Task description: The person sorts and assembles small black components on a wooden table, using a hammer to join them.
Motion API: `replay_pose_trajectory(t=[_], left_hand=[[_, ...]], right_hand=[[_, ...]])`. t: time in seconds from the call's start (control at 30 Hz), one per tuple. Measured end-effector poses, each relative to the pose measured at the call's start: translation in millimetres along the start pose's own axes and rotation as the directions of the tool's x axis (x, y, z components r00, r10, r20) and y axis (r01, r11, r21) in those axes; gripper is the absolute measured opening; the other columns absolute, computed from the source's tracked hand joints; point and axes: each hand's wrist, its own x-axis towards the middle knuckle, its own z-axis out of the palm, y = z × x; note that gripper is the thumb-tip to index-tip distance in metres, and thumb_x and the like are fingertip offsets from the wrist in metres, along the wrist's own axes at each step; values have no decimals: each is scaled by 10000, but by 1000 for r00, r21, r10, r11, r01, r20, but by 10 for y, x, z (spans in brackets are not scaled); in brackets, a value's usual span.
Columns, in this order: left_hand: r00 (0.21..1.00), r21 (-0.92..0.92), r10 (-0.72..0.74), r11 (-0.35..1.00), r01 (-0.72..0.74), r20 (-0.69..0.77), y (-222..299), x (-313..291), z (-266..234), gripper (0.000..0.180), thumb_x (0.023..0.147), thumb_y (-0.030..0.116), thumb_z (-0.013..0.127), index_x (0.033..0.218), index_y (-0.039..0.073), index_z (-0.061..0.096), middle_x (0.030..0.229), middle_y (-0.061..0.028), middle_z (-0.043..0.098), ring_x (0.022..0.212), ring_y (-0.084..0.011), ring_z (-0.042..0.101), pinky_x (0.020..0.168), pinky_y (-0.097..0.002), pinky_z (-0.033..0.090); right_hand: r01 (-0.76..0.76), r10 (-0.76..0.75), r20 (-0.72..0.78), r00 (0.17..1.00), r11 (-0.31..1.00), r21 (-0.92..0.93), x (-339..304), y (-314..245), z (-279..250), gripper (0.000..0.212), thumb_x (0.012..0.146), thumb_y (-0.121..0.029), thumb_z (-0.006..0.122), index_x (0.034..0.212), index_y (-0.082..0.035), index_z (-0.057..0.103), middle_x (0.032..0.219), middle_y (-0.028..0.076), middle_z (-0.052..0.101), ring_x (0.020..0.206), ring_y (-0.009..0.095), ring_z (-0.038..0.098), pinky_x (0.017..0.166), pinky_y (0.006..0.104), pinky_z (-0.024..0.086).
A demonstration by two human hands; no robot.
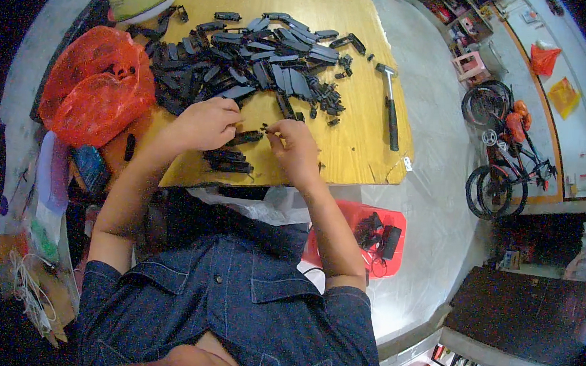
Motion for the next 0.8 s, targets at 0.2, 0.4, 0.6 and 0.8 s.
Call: replay_pose_trajectory(t=[0.2, 0.4, 0.6, 0.8], left_hand=[[993, -153, -57, 986, 72, 100, 1, -117, -87, 253, 739, 207, 541, 934, 84, 645, 921, -75, 587, 923, -264, 576, 777, -389, 481], [991, -161, -60, 984, 79, 120, -23, -132, -64, 243, 719, 204, 566, 920, 94, 650, 893, -76, 585, 884, -263, 586, 743, -389, 487], [995, -162, -47, 985, 60, 88, -50, -136, -22, 246, 726, 208, 562, 927, 104, 657, 869, -74, 584, 859, -263, 589, 723, -389, 490], [995, -180, -74, 980, 86, 70, -29, -162, -2, 246, 729, 216, 562, 929, 112, 661, 870, -72, 585, 851, -259, 588, 720, -384, 491]], right_hand=[[355, -333, 163, 929, 924, -139, 127, -114, 113, 161, 675, -8, 662, 819, -69, 621, 850, 57, 627, 798, 251, 574, 676, 327, 479], [414, -347, 275, 896, 877, -244, 187, -198, 99, 169, 659, 9, 614, 811, -66, 617, 860, 56, 618, 814, 249, 574, 696, 334, 486], [376, -313, 292, 904, 907, -191, 172, -127, 173, 169, 678, -6, 602, 834, -66, 624, 903, 78, 596, 830, 276, 561, 704, 353, 480], [216, -61, 364, 930, 889, -403, 142, -263, 111, 156, 708, -75, 633, 863, -97, 640, 919, 78, 571, 903, 294, 528, 757, 372, 458]])
